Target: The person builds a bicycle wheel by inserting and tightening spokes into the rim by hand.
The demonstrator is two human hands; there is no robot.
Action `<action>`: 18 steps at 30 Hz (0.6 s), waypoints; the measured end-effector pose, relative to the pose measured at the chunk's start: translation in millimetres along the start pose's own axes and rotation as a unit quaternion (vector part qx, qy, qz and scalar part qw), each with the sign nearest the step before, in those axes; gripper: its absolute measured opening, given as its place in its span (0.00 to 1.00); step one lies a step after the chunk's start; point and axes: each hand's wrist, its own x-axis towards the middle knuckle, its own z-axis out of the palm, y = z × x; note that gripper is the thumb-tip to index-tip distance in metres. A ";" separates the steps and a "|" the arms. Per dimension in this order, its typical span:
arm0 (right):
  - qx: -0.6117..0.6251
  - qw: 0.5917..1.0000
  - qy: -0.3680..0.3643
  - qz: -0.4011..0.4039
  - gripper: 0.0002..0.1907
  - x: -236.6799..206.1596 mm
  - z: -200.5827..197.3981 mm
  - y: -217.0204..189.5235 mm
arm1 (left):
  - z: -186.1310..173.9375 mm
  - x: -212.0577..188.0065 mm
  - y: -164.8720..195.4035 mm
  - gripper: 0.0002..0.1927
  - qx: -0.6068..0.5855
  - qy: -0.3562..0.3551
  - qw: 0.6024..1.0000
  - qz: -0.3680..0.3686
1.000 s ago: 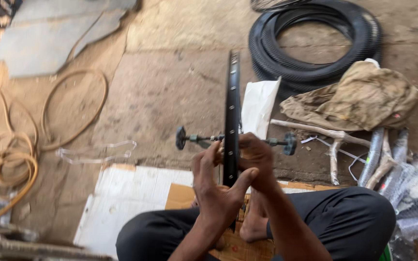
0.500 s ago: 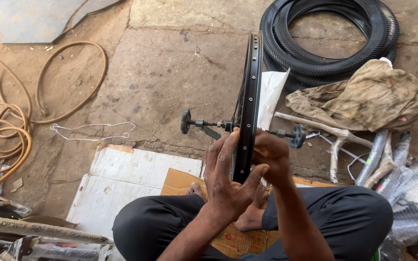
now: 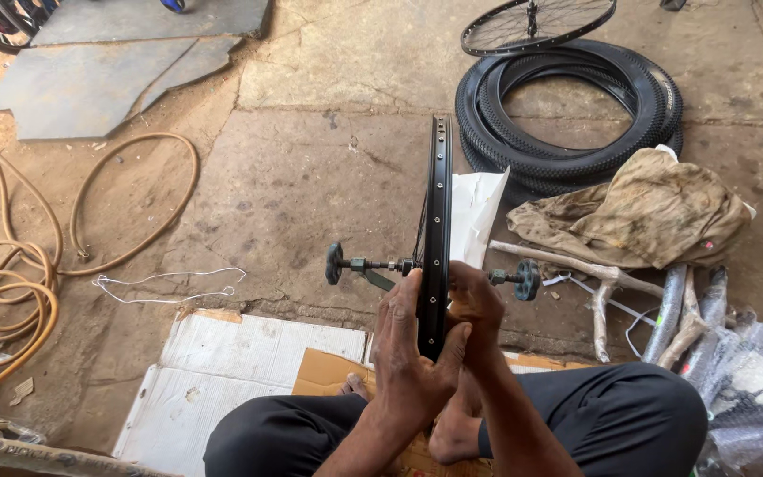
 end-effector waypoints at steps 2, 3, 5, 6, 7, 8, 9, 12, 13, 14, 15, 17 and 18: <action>-0.024 0.999 -0.026 -0.024 0.23 3.7 -3.3 -3.5 | -0.1 -0.7 -1.7 0.40 0.004 -0.005 1.000 -0.002; -0.040 0.998 -0.040 -0.033 0.22 5.6 -6.3 -5.7 | -0.3 -1.3 -1.9 0.40 0.005 -0.005 1.000 -0.002; -0.044 0.996 -0.078 -0.011 0.20 10.1 -13.8 -9.4 | -0.9 -2.5 -1.9 0.40 0.007 -0.012 1.000 -0.009; -0.032 0.994 -0.104 0.014 0.19 14.1 -18.3 -10.2 | -0.9 -2.5 -2.5 0.41 0.009 -0.017 1.000 -0.011; -0.019 0.991 -0.129 0.039 0.19 17.3 -21.2 -11.0 | -0.7 -2.7 -2.7 0.41 0.010 -0.022 1.000 -0.013; -0.036 0.992 -0.123 0.018 0.17 17.8 -21.6 -12.0 | -0.3 -3.1 -3.1 0.41 0.009 -0.022 1.000 -0.016; -0.053 0.992 -0.118 -0.003 0.16 18.3 -21.3 -12.5 | 0.2 -3.4 -3.7 0.41 0.007 -0.023 1.000 -0.019; -0.114 0.991 -0.071 0.011 0.16 14.3 -13.3 -12.7 | 3.4 -3.8 -6.0 0.40 0.002 -0.030 0.999 -0.028; -0.133 0.989 -0.051 0.030 0.16 12.1 -9.5 -12.2 | 4.2 -3.9 -6.5 0.40 0.003 -0.033 0.999 -0.033; -0.139 0.989 -0.043 0.029 0.16 11.1 -5.3 -10.6 | 4.9 -3.2 -7.2 0.40 0.009 -0.029 0.999 -0.026; -0.146 0.988 -0.033 0.030 0.16 10.1 -1.8 -9.4 | 5.4 -2.1 -7.5 0.40 0.014 -0.027 0.999 -0.020; -0.113 0.993 -0.026 -0.010 0.17 9.6 1.8 -8.3 | 5.8 -0.3 -5.2 0.40 0.035 -0.022 0.999 -0.009; -0.070 0.996 -0.030 -0.054 0.17 10.3 2.6 -7.7 | 5.5 1.5 -3.8 0.41 0.054 -0.015 0.998 -0.001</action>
